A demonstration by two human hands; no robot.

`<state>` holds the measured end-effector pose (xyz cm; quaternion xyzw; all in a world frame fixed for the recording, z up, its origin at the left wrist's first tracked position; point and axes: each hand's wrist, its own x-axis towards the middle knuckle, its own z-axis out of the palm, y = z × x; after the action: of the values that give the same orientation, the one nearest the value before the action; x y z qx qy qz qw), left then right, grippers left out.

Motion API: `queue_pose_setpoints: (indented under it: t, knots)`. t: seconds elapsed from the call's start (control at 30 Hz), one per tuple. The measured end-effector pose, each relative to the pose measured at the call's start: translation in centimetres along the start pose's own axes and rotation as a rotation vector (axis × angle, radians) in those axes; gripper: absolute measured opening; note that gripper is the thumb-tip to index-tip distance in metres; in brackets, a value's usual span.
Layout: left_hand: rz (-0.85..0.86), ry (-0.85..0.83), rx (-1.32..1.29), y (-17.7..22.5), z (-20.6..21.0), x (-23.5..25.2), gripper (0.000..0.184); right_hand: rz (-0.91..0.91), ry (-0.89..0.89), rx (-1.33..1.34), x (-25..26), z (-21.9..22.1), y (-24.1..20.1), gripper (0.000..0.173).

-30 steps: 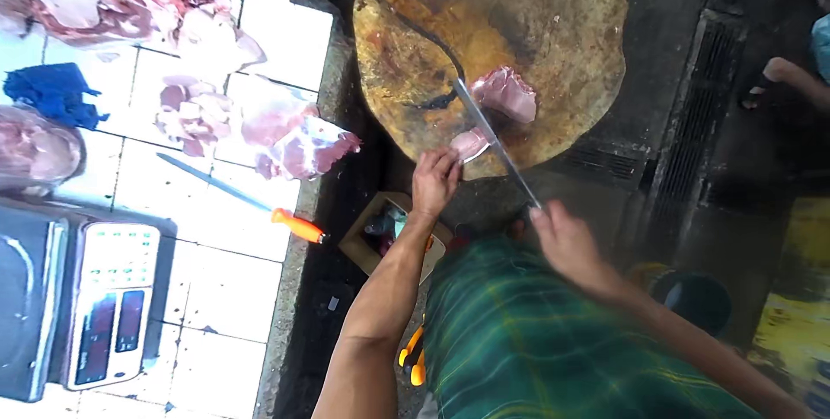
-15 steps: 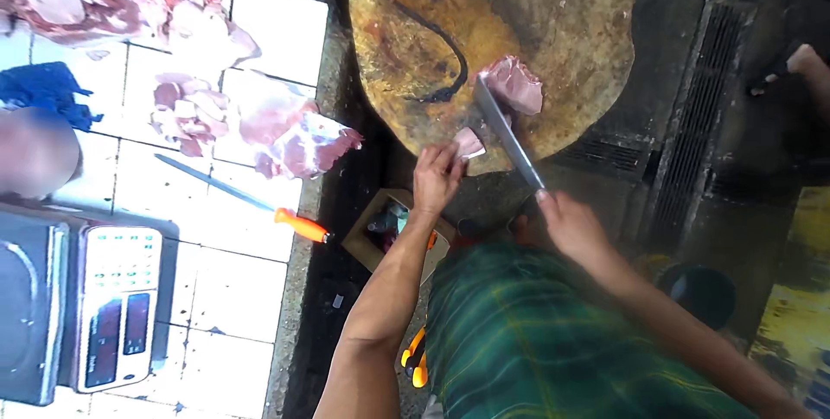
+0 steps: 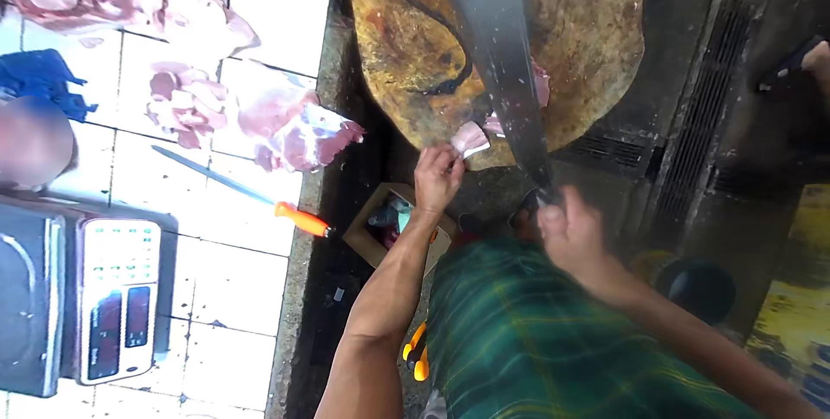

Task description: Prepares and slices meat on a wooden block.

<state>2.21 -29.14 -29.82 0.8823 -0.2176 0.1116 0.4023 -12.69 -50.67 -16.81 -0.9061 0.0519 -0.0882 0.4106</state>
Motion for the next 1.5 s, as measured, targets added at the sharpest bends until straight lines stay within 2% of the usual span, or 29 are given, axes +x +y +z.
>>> queue_pose_setpoints:
  t: [0.07, 0.13, 0.17, 0.27, 0.33, 0.4, 0.43, 0.53, 0.57, 0.67, 0.73, 0.83, 0.93, 0.97, 1.03, 1.1, 1.13, 1.2, 1.3, 1.4, 1.47, 1.5]
  knots:
    - [-0.009, -0.005, 0.002, 0.0, 0.0, -0.2, 0.01, 0.14, -0.164, -0.108, -0.6, 1.0, 1.2, 0.062]
    - [-0.019, -0.014, 0.022, 0.0, -0.2, -0.3, 0.011, 0.458, -0.51, -0.267, 0.3, 1.0, 1.6, 0.061]
    - [-0.035, -0.02, 0.052, 0.1, -0.4, -0.2, 0.012, 0.532, -0.581, -0.308, 0.7, 0.7, 1.4, 0.063]
    - [-0.189, -0.087, 0.191, 1.5, -1.1, -0.3, 0.021, 0.535, -0.528, -0.301, 0.3, -1.2, 0.8, 0.062]
    - [-0.34, -0.115, 0.163, 3.8, -0.6, 0.3, 0.028, 0.493, -0.428, -0.205, -0.2, -2.8, 1.8, 0.062]
    - [-0.411, -0.104, 0.09, 6.1, 0.8, 1.0, 0.036, 0.45, -0.347, -0.122, -0.5, -4.1, 3.1, 0.062]
    - [-0.409, -0.11, 0.077, 6.9, 1.8, 1.5, 0.046, 0.441, -0.31, -0.091, -0.6, -4.6, 3.8, 0.063]
    - [-0.378, -0.163, 0.261, 7.3, 6.1, 4.0, 0.099, 0.5, -0.243, -0.035, -0.5, -6.0, 5.2, 0.062]
    - [-0.339, -0.182, 0.341, 6.8, 7.1, 5.0, 0.098, 0.533, -0.226, -0.026, -0.4, -6.5, 5.5, 0.06]
    - [-0.207, -0.173, 0.376, 4.8, 6.4, 8.8, 0.054, 0.611, -0.199, -0.018, 0.2, -8.4, 6.9, 0.058]
    - [-0.254, -0.224, 0.38, 3.5, 4.2, 11.0, 0.045, 0.629, -0.199, -0.016, 0.8, -9.7, 8.7, 0.058]
    - [-0.414, -0.297, 0.428, 3.9, 1.8, 13.0, 0.055, 0.653, -0.246, -0.032, 2.5, -11.7, 12.0, 0.061]
    - [-0.574, -0.13, 0.447, 9.0, 2.3, 13.9, 0.065, 0.692, -0.328, -0.056, 4.2, -13.2, 15.7, 0.066]
    - [-0.636, -0.07, 0.438, 11.3, 3.3, 14.2, 0.069, 0.703, -0.36, -0.049, 4.8, -13.7, 16.6, 0.067]
    - [-0.822, -0.095, 0.365, 15.5, 6.1, 15.3, 0.087, 0.702, -0.42, 0.001, 5.9, -14.6, 18.0, 0.067]
    - [-1.028, -0.117, 0.233, 17.3, 9.5, 16.5, 0.113, 0.701, -0.483, 0.063, 6.6, -15.5, 19.0, 0.066]
    - [-1.099, -0.083, 0.208, 17.4, 11.0, 17.0, 0.118, 0.705, -0.507, 0.093, 6.8, -16.0, 19.5, 0.065]
    - [-1.143, -0.002, 0.231, 17.4, 13.1, 18.1, 0.113, 0.721, -0.539, 0.172, 7.6, -17.0, 20.1, 0.065]
    - [-0.943, -0.1, 0.309, 18.5, 13.9, 18.2, 0.102, 0.722, -0.583, 0.208, 8.6, -18.6, 20.6, 0.064]
    - [-0.648, -0.148, 0.217, 17.3, 13.9, 17.8, 0.057, 0.696, -0.59, 0.182, 9.8, -19.2, 21.0, 0.064]
    - [-0.649, -0.06, 0.041, 16.6, 13.9, 17.7, 0.044, 0.697, -0.589, 0.177, 10.8, -19.4, 21.4, 0.063]
    - [-0.726, -0.026, -0.049, 16.6, 13.9, 17.9, 0.048, 0.702, -0.591, 0.181, 11.4, -19.3, 21.5, 0.063]
